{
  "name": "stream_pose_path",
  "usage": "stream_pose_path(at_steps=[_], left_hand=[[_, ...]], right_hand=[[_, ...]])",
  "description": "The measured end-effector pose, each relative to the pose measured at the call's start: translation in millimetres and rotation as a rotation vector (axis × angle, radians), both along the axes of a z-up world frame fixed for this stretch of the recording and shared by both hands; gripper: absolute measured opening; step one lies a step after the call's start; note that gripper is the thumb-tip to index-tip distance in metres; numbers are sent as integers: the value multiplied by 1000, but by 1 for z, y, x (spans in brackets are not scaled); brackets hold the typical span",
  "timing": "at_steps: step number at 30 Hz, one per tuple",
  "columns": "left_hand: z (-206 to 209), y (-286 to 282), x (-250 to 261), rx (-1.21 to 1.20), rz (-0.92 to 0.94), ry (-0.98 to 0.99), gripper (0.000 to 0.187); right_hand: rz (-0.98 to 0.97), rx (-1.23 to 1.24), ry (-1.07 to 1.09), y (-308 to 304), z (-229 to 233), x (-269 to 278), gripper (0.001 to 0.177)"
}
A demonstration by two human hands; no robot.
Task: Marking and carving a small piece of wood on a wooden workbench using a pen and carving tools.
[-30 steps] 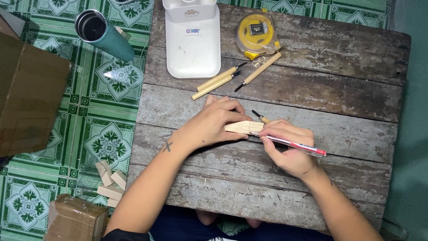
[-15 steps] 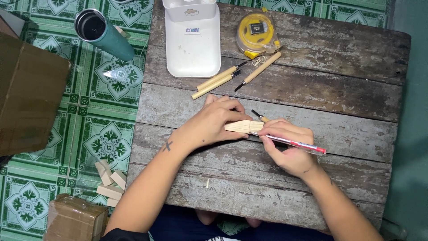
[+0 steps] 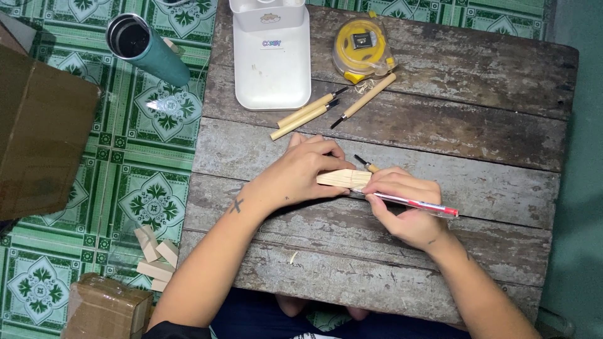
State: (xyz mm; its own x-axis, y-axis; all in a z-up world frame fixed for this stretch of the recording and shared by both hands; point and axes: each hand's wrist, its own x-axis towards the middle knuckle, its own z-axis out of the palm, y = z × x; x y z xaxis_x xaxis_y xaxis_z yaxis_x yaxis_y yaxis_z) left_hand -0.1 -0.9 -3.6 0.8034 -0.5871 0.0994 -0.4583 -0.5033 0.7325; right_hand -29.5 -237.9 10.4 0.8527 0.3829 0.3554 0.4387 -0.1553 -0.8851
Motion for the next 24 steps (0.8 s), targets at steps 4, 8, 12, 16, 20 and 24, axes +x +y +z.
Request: stream_pose_path(at_steps=[4, 8, 12, 16, 20, 24], left_hand=[[4, -1, -2, 2, 10, -7, 38], [7, 1, -3, -89, 57, -29, 35], [2, 1, 2, -195, 98, -53, 34], [12, 1, -4, -265, 130, -9, 33], [2, -1, -3, -331, 263, 136, 42], [4, -4, -2, -539, 331, 284, 48]], right_hand=[[-20, 13, 53, -4, -3, 0, 4], [-150, -20, 27, -12, -21, 1, 4], [-253, -67, -91, -13, -9, 7, 8], [-270, -63, -176, -9, 1, 11, 12], [-266, -141, -314, -17, 4, 14, 15], [-257, -324, -344, -20, 5, 12, 12]])
